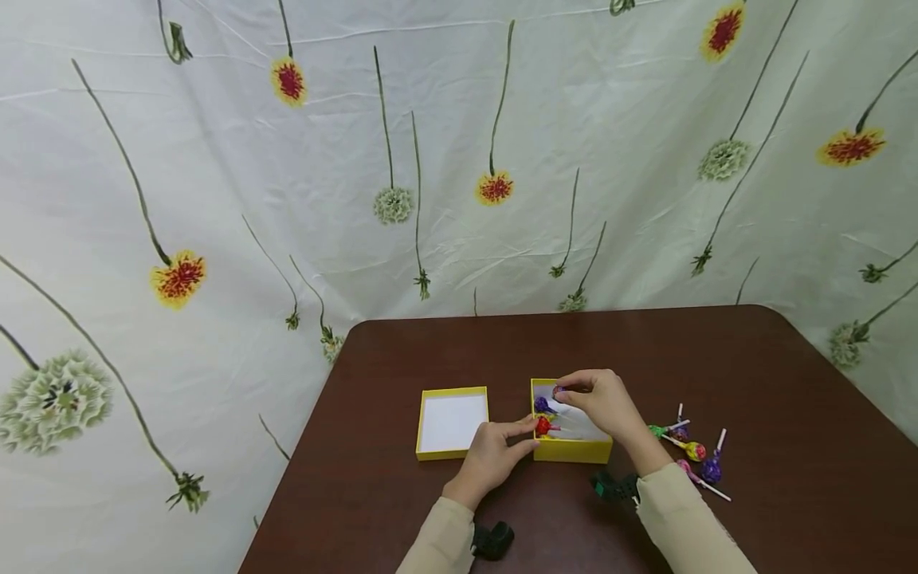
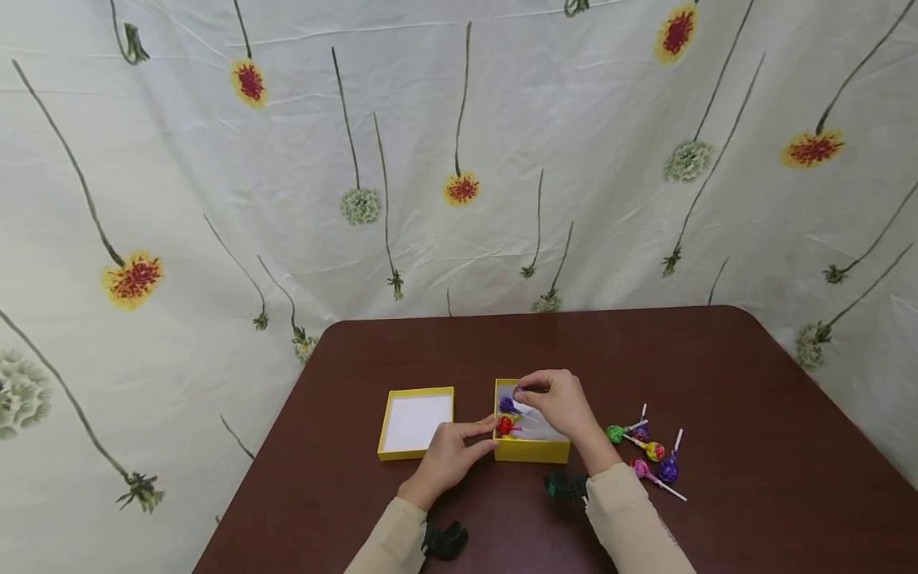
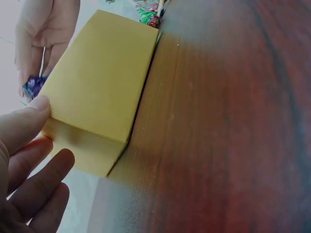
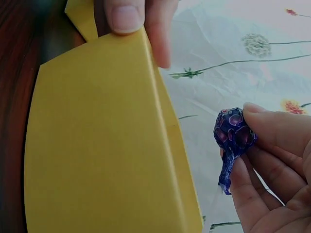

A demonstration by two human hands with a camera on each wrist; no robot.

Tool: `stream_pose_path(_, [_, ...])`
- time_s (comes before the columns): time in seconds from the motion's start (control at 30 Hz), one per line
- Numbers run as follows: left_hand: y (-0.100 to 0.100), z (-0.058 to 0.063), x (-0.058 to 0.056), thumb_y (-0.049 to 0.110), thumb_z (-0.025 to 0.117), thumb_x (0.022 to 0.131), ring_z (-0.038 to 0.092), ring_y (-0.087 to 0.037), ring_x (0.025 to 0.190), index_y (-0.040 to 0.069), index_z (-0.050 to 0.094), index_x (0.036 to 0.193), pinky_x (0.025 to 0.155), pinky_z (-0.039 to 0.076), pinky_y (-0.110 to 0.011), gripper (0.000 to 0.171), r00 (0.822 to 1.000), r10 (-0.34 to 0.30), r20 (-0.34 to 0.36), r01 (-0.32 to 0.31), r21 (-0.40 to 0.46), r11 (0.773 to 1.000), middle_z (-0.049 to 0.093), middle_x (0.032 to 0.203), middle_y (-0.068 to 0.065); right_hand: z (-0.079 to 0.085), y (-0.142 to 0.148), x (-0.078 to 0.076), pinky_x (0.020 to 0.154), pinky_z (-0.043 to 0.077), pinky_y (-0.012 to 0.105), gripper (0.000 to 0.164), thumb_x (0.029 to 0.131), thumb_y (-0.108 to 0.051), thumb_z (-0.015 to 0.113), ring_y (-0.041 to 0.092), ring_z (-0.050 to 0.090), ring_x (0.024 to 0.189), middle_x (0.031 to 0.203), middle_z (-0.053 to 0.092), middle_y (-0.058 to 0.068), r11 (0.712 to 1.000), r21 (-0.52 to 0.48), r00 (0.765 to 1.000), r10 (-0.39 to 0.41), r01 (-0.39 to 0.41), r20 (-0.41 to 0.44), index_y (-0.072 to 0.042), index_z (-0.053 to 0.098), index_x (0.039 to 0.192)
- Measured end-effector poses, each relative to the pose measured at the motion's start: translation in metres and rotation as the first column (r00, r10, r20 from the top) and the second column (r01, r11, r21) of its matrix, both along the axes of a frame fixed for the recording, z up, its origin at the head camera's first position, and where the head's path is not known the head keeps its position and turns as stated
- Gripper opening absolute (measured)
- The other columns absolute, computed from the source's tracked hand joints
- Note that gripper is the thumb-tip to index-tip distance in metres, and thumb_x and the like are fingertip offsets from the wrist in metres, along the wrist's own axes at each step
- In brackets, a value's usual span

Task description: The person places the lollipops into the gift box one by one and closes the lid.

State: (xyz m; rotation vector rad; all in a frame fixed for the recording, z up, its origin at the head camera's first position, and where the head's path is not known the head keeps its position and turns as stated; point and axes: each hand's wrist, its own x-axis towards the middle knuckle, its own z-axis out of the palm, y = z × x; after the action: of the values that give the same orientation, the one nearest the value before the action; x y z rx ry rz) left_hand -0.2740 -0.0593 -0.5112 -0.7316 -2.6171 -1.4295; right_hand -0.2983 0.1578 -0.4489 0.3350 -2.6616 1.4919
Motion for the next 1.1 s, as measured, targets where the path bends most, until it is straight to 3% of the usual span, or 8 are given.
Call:
stream_pose_path(0.2, [0.001,-0.002,0.0,0.02,0.074,0.091,0.067,-0.022,0.117,0.005,0.07,0.124,0.097,0.056,-0.034,0.037,1.0,-0.01,-0.02,0.01,0.01,1.0,0.069,0.126,-0.007,-0.009,-0.009,-0.009,0.078,0.061,0.034,0.019,0.09,-0.012,0.074,0.019,0.067,0.09,0.105,0.075,0.013,1.0,0.003,0.998,-0.015,0.015,0.061,-0.004,0.078,0.107])
stream_pose_path(0.43, [0.001,-0.002,0.0,0.019,0.073,0.091,0.067,-0.021,0.117,0.003,0.07,0.124,0.095,0.057,-0.031,0.037,0.999,-0.029,-0.029,0.03,0.017,0.999,0.069,0.126,-0.008,-0.021,-0.016,-0.013,0.077,0.06,0.033,0.014,0.088,-0.011,0.076,0.024,0.066,0.097,0.106,0.075,0.011,0.999,-0.002,0.994,-0.045,0.045,0.098,-0.008,0.08,0.101])
stream_pose_path(0.7, [0.0,-0.001,0.001,0.021,0.074,0.091,0.065,-0.018,0.119,0.007,0.07,0.125,0.097,0.056,-0.03,0.037,1.0,-0.022,0.003,0.022,0.01,1.0,0.068,0.128,-0.004,-0.027,-0.024,-0.017,0.074,0.062,0.033,0.015,0.088,-0.008,0.077,0.019,0.07,0.081,0.102,0.075,0.014,0.997,-0.039,0.987,-0.059,0.065,0.153,-0.003,0.079,0.101])
stream_pose_path(0.93, [0.0,-0.001,0.002,0.022,0.074,0.091,0.066,-0.019,0.119,0.007,0.07,0.125,0.098,0.056,-0.032,0.037,1.0,-0.01,0.012,0.01,0.012,1.0,0.068,0.129,-0.004,-0.029,-0.029,-0.022,0.078,0.063,0.034,0.011,0.087,-0.001,0.075,0.017,0.071,0.079,0.095,0.076,0.011,0.995,-0.069,0.983,-0.054,0.067,0.177,0.0,0.078,0.097])
stream_pose_path(1.1, [0.0,0.0,0.002,0.021,0.073,0.091,0.065,-0.02,0.12,0.006,0.07,0.125,0.098,0.056,-0.032,0.037,1.0,-0.012,0.019,0.011,0.019,1.0,0.068,0.129,-0.005,-0.032,-0.03,-0.024,0.08,0.063,0.036,0.01,0.086,-0.002,0.077,0.016,0.07,0.08,0.095,0.075,0.009,0.998,0.003,0.986,-0.057,0.057,0.154,-0.002,0.078,0.095])
